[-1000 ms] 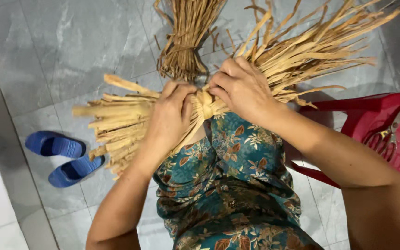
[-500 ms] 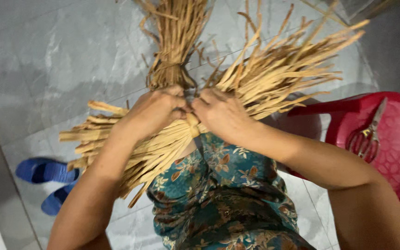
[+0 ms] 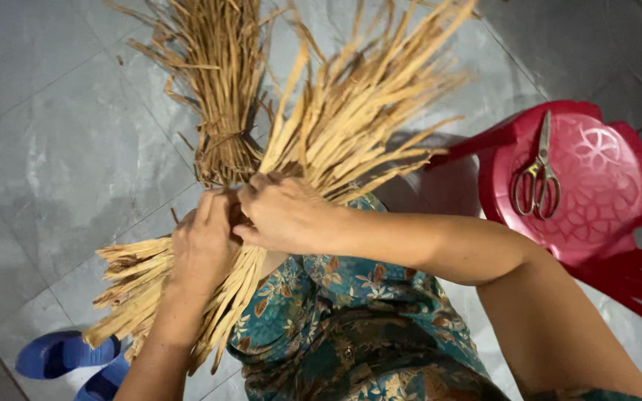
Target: The person sits on a tiled floor and uses scissors to trim long dried plant strips into shorter pieces. They repeatedly pick up strips, cut them, and place the cut pieces into a growing pile. At the end, they gather the trimmed pieces into a bundle and tie it with a thin strip.
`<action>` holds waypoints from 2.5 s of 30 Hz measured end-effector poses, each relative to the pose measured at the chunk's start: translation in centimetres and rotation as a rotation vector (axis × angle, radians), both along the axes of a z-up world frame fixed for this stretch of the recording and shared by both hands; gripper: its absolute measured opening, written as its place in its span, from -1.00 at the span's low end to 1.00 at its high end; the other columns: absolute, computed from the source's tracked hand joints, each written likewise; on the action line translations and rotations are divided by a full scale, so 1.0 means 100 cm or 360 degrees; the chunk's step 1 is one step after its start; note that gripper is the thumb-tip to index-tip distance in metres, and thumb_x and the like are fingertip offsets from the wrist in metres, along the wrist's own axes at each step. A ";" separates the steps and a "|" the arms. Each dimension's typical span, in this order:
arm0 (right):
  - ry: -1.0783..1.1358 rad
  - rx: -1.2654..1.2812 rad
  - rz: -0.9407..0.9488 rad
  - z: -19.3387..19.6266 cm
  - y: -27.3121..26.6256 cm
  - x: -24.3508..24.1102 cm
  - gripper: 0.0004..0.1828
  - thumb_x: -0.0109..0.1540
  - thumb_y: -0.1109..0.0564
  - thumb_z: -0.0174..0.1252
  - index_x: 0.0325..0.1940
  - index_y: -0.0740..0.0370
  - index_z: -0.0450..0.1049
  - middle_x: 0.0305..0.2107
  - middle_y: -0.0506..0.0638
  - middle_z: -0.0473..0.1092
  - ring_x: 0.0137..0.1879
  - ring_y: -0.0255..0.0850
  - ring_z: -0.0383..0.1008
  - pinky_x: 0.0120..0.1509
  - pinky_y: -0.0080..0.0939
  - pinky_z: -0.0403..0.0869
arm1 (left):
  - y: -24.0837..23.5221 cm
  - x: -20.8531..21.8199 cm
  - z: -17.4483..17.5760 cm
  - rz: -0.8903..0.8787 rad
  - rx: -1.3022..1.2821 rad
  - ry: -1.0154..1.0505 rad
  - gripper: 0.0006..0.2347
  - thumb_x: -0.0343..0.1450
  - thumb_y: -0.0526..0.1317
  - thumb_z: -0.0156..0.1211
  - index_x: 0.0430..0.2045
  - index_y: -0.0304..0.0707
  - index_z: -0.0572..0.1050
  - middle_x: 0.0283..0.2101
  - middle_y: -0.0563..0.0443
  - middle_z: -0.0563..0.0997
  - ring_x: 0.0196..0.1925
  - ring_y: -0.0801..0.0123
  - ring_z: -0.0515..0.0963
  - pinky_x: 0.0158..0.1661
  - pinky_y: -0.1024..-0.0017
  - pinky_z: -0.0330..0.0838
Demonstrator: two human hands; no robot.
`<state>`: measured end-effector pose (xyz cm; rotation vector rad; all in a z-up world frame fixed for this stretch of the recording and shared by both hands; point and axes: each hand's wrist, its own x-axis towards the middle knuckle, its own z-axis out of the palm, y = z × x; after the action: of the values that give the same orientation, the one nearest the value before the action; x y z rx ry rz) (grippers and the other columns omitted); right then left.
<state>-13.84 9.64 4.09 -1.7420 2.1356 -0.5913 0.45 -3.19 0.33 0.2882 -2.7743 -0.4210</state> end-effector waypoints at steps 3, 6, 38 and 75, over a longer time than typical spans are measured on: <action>0.0095 -0.0053 -0.0068 -0.007 -0.002 0.005 -0.57 0.09 0.16 0.17 -0.05 0.54 0.41 -0.27 0.40 0.47 -0.16 0.24 0.55 -0.25 0.17 0.56 | 0.006 0.004 -0.005 0.0021 -0.0029 0.0109 -0.84 0.34 -0.44 0.21 -0.27 -0.35 0.41 -0.17 -0.16 0.53 -0.37 -0.03 0.60 -0.33 0.15 0.54; 0.0285 -0.0164 -0.0110 -0.017 -0.004 0.013 -0.63 0.12 0.22 0.15 -0.04 0.49 0.38 -0.30 0.34 0.48 -0.19 0.17 0.57 -0.26 0.08 0.57 | 0.009 0.007 -0.009 0.0073 -0.0001 0.0193 -0.86 0.35 -0.47 0.20 -0.28 -0.38 0.42 -0.20 -0.15 0.51 -0.34 -0.03 0.61 -0.31 0.17 0.54; -0.0106 -0.0054 -0.0168 -0.032 0.013 0.013 -0.41 0.26 0.15 0.19 0.36 0.23 0.22 -0.57 0.05 0.49 -0.57 -0.09 0.48 -0.56 -0.06 0.41 | 0.017 0.023 0.004 0.0180 0.0568 0.0174 -0.78 0.31 -0.35 0.45 -0.20 -0.36 0.62 -0.02 -0.14 0.58 0.06 0.04 0.56 0.08 0.22 0.47; -0.0183 -0.0559 -0.0106 -0.040 0.054 0.005 -0.42 0.17 -0.04 0.38 0.27 0.02 0.48 0.31 -0.05 0.30 0.11 -0.03 0.32 0.23 -0.07 0.31 | 0.023 0.035 0.019 0.0229 0.0814 0.0214 -0.84 0.39 -0.36 0.31 -0.24 -0.32 0.47 0.04 -0.14 0.55 -0.01 0.15 0.62 -0.08 0.28 0.54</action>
<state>-13.30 15.03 0.13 -1.7594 2.1132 -1.1141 3.99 -0.93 2.22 0.5487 -2.4549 -1.0667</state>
